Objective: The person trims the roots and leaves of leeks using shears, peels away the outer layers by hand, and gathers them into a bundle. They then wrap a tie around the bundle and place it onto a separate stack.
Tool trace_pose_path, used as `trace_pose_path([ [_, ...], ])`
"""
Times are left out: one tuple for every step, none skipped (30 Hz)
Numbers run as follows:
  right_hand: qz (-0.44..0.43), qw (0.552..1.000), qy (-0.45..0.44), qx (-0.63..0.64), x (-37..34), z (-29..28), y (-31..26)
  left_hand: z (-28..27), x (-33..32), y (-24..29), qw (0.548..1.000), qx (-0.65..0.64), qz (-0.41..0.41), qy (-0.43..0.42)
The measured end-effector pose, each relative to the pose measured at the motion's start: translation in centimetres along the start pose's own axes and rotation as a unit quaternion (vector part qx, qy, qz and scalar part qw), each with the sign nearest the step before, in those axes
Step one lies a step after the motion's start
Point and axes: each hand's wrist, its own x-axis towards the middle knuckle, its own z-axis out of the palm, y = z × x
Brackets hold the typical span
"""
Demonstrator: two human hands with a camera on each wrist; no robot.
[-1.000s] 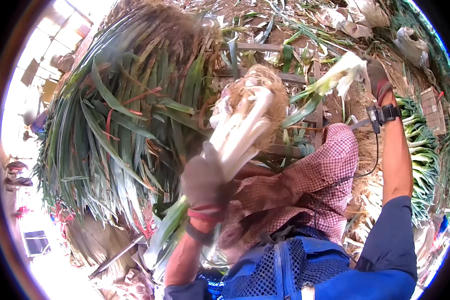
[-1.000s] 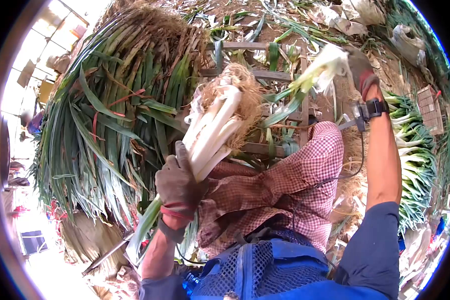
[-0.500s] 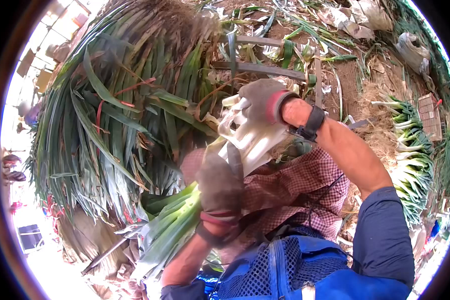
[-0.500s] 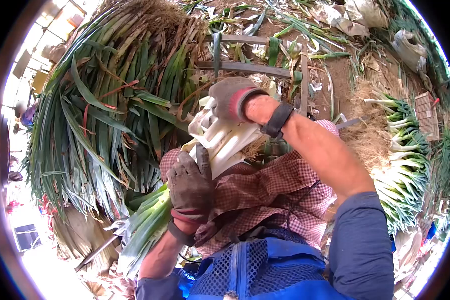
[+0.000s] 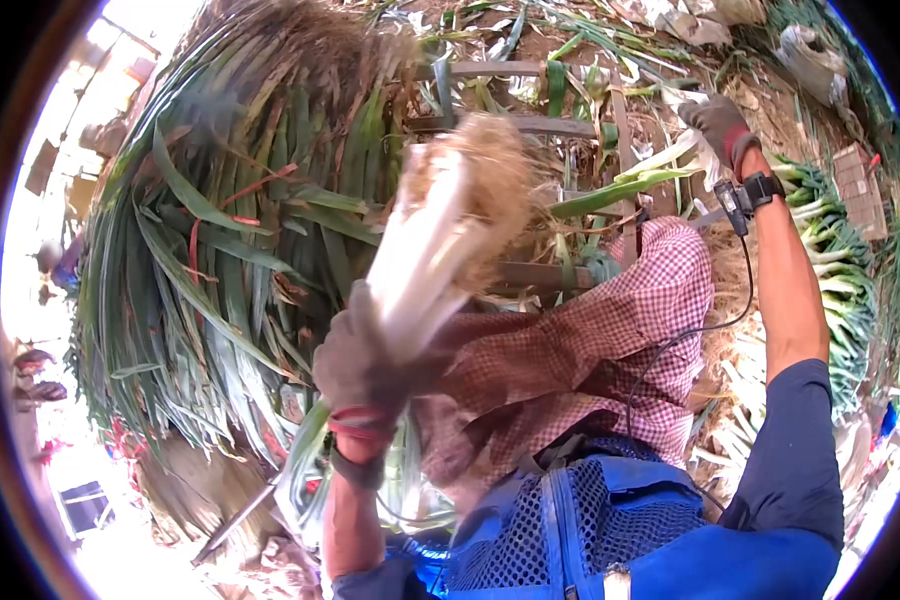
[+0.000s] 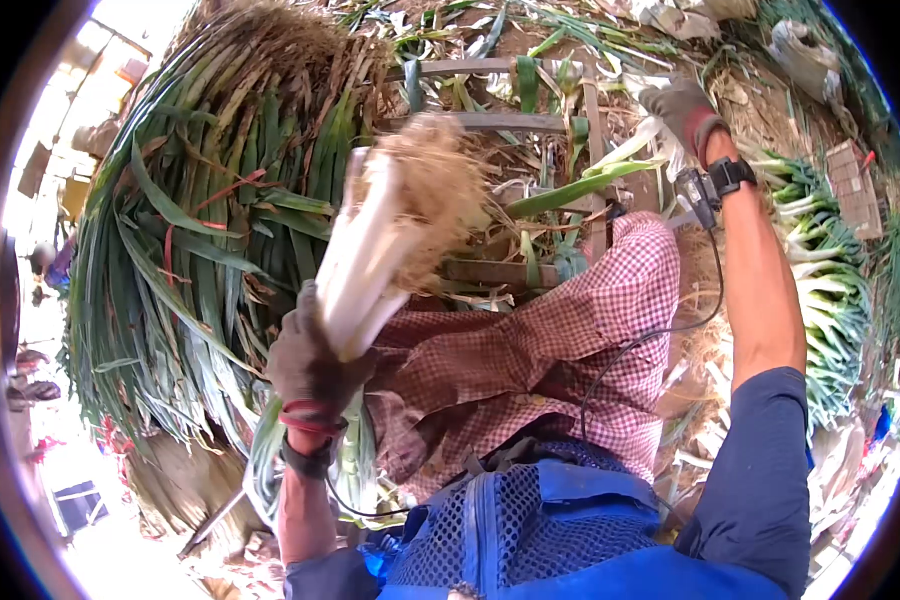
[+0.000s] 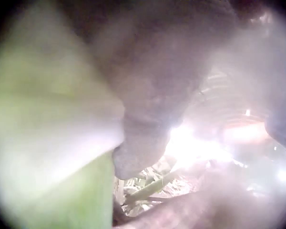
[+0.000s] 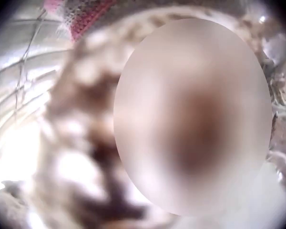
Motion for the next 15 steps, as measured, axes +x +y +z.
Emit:
trace_pose_path([
  [-0.065,0.996,0.039,0.052,-1.4,0.3,-1.1,-0.1,0.0,-0.9,1.0,-0.023,-0.011,0.007],
  [-0.048,0.989,0.028,0.134,-2.2,0.7,-2.2,-0.2,-0.1,-1.3,0.999,-0.045,-0.022,0.01],
  [0.001,0.974,0.009,0.227,-2.7,1.1,-5.3,-0.7,-0.1,-1.1,0.997,-0.061,-0.043,0.001],
  [0.037,0.95,-0.014,0.311,-2.9,1.5,-8.6,-0.5,-0.3,-1.4,0.998,-0.051,-0.033,-0.007],
  [0.053,0.925,-0.03,0.374,-2.9,2.0,-11.9,0.0,-0.7,-2.1,0.995,-0.092,-0.042,0.018],
  [0.051,0.904,-0.047,0.421,-2.8,2.7,-15.0,0.2,-1.0,-2.6,0.989,-0.132,-0.052,0.041],
  [0.045,0.888,-0.06,0.453,-2.4,3.5,-17.9,0.1,-1.0,-2.7,0.981,-0.182,-0.051,0.037],
  [0.037,0.876,-0.073,0.475,-1.9,4.6,-20.5,0.2,-1.1,-3.1,0.983,-0.174,-0.047,0.031],
  [0.029,0.867,-0.088,0.489,-1.5,5.8,-22.9,0.6,-1.3,-3.7,0.97,-0.231,-0.064,0.026],
  [0.024,0.86,-0.104,0.498,-1.2,7.1,-25.2,1.0,-1.6,-4.4,0.954,-0.288,-0.084,0.022],
  [0.019,0.856,-0.126,0.502,-1.2,8.3,-27.3,1.6,-1.9,-5.2,0.938,-0.333,-0.094,0.026],
  [0.012,0.854,-0.145,0.499,-1.1,10.0,-29.2,1.3,-2.0,-4.8,0.939,-0.329,-0.095,0.024],
  [0.038,0.838,-0.217,0.499,-1.5,9.4,-32.1,0.9,-2.1,-4.1,0.928,-0.351,-0.123,0.019],
  [0.038,0.846,-0.233,0.477,-2.1,8.9,-34.1,0.6,-2.2,-3.6,0.916,-0.371,-0.151,0.013],
  [0.037,0.854,-0.248,0.455,-2.5,8.6,-35.8,0.6,-2.3,-3.7,0.92,-0.363,-0.143,0.018],
])
